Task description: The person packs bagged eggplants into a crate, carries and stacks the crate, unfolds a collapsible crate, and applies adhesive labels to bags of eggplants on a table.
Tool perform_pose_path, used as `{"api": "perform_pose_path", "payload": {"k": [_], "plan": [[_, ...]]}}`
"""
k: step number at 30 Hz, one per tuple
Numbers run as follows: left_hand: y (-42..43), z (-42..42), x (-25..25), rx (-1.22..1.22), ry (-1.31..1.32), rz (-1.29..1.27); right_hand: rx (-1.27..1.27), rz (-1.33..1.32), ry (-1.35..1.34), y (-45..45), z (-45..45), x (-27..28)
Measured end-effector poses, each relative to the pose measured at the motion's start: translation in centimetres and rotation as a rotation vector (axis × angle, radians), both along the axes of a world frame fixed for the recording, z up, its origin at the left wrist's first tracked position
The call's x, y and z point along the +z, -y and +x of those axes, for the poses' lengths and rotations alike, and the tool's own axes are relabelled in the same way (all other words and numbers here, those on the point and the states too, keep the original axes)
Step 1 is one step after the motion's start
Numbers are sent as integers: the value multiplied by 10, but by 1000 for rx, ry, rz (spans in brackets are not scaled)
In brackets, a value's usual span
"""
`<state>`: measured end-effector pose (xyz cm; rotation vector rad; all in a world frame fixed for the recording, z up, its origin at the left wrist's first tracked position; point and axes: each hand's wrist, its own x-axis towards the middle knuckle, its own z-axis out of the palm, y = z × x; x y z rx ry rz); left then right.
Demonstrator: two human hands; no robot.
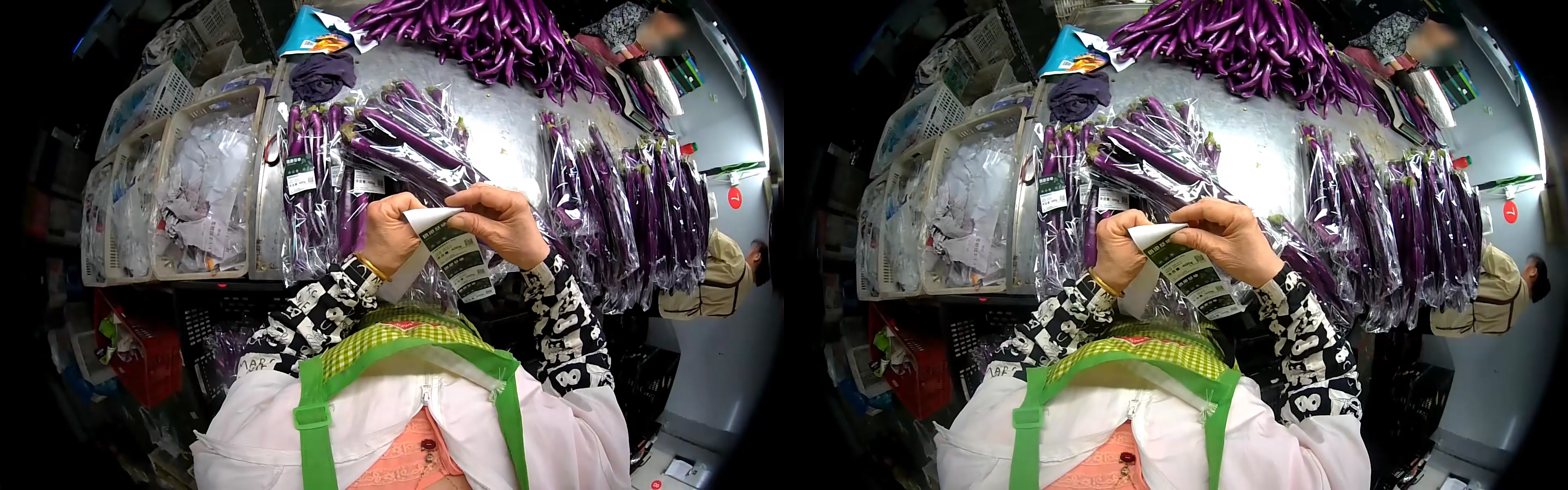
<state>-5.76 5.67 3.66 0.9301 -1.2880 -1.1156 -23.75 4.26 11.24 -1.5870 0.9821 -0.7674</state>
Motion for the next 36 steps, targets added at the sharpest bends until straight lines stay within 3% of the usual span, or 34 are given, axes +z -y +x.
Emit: {"api": "perform_pose_path", "payload": {"k": [8, 10, 12, 14, 17, 18, 20, 21, 22, 23, 24, 25, 26, 28, 30, 31, 32, 33, 34, 35, 36], "plan": [[-4, -3, -12, 23, 104, 70, 32, -107, -97, 3, -4, -4], [-5, -1, -14, -74, 129, 233, -10, -436, -210, 8, -4, -3], [-10, 4, -36, -150, 367, 319, -15, -265, -46, 18, -11, 1], [-18, 17, -5, -409, 726, 493, 32, -215, -83, 30, -15, 21], [-38, 21, -23, -521, 1259, 293, 163, -173, -101, 55, -9, 47], [-47, 25, -29, -483, 1242, 89, 249, -199, -188, 69, -7, 54], [-57, 21, -14, -389, 1084, -52, 409, -130, -381, 94, 12, 61], [-59, 18, -15, -347, 1018, -218, 499, -153, -516, 111, 23, 50], [-58, 13, -8, -357, 1022, -225, 528, -142, -674, 124, 37, 34], [-56, 8, 7, -316, 886, -308, 428, -105, -908, 128, 50, 17], [-56, 5, 21, -277, 747, -387, 358, -312, -1113, 134, 57, -13], [-54, 4, 29, -303, 692, -431, 177, -363, -1079, 130, 57, -20], [-54, 3, 38, -334, 678, -443, 38, -609, -1048, 128, 49, -28], [-54, -9, 53, -306, 334, -254, -283, -1008, -855, 116, 32, -30], [-47, -26, 68, -307, 151, -190, -334, -828, -650, 83, 6, -21], [-42, -35, 70, -325, 142, -192, -254, -555, -409, 64, -11, -18], [-38, -45, 72, -339, 133, -194, -124, -21, -156, 45, -30, -7], [-37, -58, 73, -376, 101, -159, -35, 196, -33, 26, -50, -1], [-35, -69, 72, -447, 103, -143, -37, 235, 150, 11, -71, -40], [-35, -83, 67, -494, 100, -175, 14, -230, -30, -4, -86, -49], [-36, -99, 62, -538, 98, -205, 5, -342, -76, -21, -98, -48]]}}
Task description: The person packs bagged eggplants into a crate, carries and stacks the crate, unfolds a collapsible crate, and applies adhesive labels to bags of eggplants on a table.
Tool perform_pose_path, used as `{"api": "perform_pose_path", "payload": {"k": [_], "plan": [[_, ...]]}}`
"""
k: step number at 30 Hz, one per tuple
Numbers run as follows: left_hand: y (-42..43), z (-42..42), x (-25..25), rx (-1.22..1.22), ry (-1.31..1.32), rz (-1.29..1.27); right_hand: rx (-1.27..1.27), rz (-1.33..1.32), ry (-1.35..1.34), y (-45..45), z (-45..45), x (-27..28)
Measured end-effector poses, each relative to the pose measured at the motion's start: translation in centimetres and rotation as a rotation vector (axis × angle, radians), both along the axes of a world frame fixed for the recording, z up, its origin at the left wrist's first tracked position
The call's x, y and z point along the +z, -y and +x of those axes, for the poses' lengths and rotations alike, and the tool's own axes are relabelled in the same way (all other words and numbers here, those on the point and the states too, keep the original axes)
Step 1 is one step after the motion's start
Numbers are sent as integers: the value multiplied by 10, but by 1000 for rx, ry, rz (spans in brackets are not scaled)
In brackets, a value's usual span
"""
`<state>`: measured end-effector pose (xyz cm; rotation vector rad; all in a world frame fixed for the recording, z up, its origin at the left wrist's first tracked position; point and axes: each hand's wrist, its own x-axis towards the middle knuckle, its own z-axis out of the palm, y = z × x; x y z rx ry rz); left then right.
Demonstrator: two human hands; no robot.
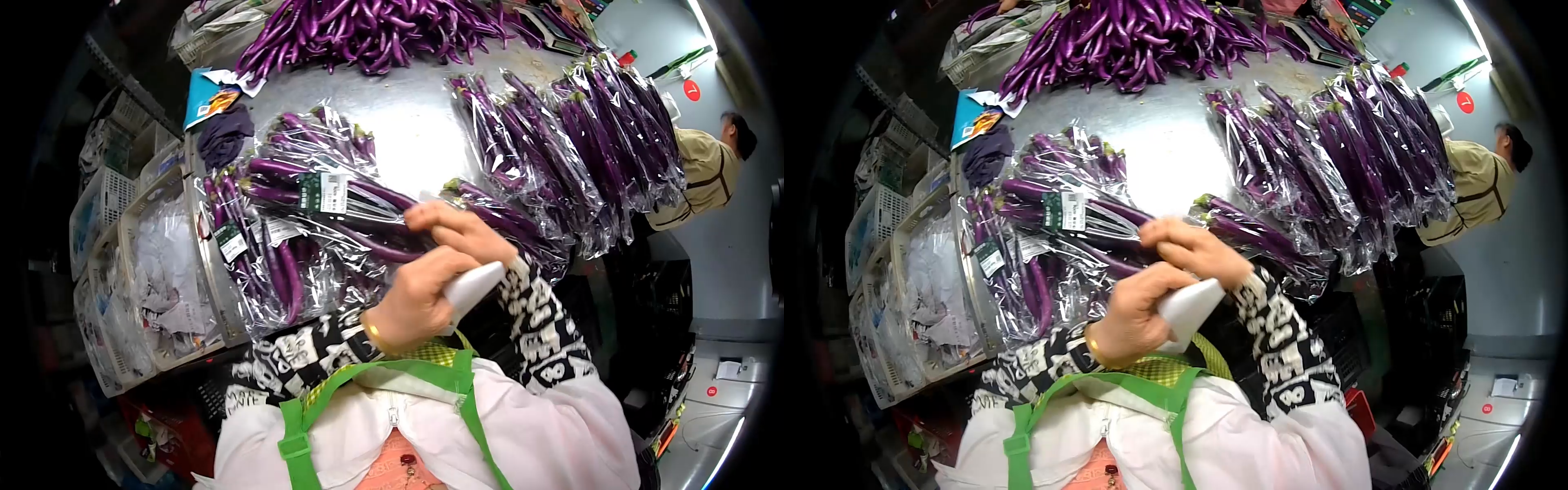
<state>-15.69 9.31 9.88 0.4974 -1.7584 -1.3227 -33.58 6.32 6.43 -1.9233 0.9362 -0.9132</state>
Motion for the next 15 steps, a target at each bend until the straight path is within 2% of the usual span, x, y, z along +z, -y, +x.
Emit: {"api": "perform_pose_path", "payload": {"k": [2, 4, 6, 7, 9, 10, 11, 13, 15], "plan": [[-3, -33, -3, -84, -23, -8, -214, 493, 278, -41, -17, 19], [-10, -68, -5, -213, 21, 106, -353, 572, 480, -63, -47, 8], [-16, -104, -5, -263, -127, 93, -387, 727, 750, -85, -75, 7], [-14, -124, -7, -180, -134, -124, -420, 769, 828, -94, -87, 7], [-22, -153, 0, -417, -117, 297, -517, 726, 796, -105, -113, 4], [-19, -164, 7, -551, -106, 527, -573, 679, 706, -106, -125, 2], [-14, -177, 6, -495, -122, 256, -639, 613, 546, -105, -137, -1], [-3, -187, 7, -772, 1, 362, -760, 435, 55, -97, -156, -15], [19, -204, -20, -787, 12, -67, -737, 159, -522, -85, -164, -38]]}}
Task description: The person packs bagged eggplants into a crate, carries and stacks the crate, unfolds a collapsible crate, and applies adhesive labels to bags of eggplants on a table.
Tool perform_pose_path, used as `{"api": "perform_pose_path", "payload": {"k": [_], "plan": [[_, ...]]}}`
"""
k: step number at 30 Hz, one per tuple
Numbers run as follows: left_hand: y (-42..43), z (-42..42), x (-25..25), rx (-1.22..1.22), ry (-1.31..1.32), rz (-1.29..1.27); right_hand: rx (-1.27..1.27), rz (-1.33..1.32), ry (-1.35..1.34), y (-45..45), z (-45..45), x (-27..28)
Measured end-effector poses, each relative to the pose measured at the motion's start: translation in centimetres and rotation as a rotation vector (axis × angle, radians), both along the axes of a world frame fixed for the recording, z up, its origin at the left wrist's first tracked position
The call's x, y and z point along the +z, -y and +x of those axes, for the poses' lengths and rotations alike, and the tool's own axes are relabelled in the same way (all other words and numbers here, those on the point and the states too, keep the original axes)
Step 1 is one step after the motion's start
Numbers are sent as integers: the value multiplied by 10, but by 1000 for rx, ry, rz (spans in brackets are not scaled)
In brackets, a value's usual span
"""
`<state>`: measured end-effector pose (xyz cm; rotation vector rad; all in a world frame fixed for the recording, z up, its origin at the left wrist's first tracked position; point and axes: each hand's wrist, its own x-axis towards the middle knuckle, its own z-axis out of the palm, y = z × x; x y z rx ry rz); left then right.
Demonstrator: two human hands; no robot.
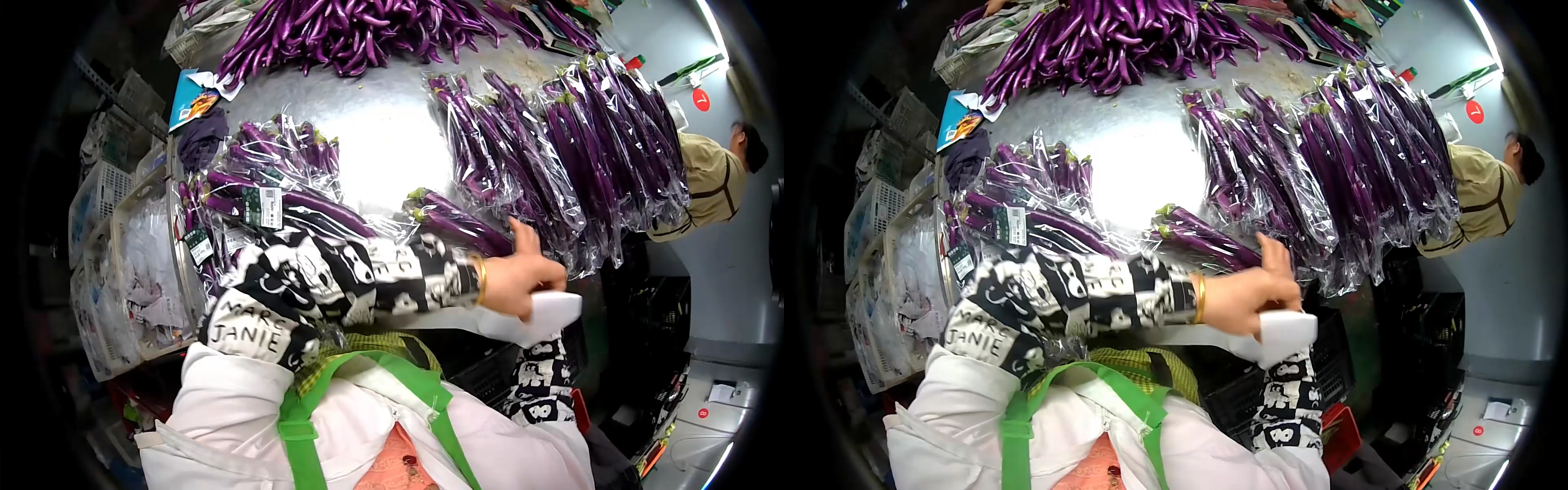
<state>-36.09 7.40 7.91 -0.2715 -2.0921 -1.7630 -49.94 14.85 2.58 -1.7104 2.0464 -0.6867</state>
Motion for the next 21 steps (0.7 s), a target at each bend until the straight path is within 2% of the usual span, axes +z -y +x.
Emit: {"api": "perform_pose_path", "payload": {"k": [2, 3, 5, 6, 7, 8, 9, 10, 12, 13, 14, 15, 17, 21], "plan": [[31, -5, -21, 176, 154, -349, 121, -57, -386, 5, -1, -28], [55, -1, -13, 142, 465, -122, 154, -77, -503, 7, -2, -40], [95, 7, -35, 320, 601, -95, 197, -95, -645, 22, -6, -65], [116, 12, -49, 354, 700, -99, 205, -62, -632, 29, -9, -71], [131, 24, -49, 378, 745, -207, 218, -26, -605, 35, -11, -73], [143, 32, -48, 369, 875, -336, 207, 90, -517, 45, -13, -74], [158, 40, -71, 365, 864, -582, 192, 109, -445, 45, -15, -74], [162, 45, -72, 349, 952, -662, 174, 131, -368, 45, -14, -63], [164, 54, -65, 404, 1138, -670, 73, 155, -249, 40, -11, -37], [163, 56, -59, 463, 1222, -667, -7, 266, -215, 40, -10, -18], [173, 57, -88, 506, 1150, -762, -77, 252, -175, 37, -10, -5], [172, 56, -80, 601, 1171, -751, -150, 237, -138, 34, -12, 3], [178, 52, -63, 581, 1294, -711, -272, 278, -181, 33, -14, 16], [188, 58, -70, 692, 1225, -836, -286, 99, -286, 31, -21, 8]]}}
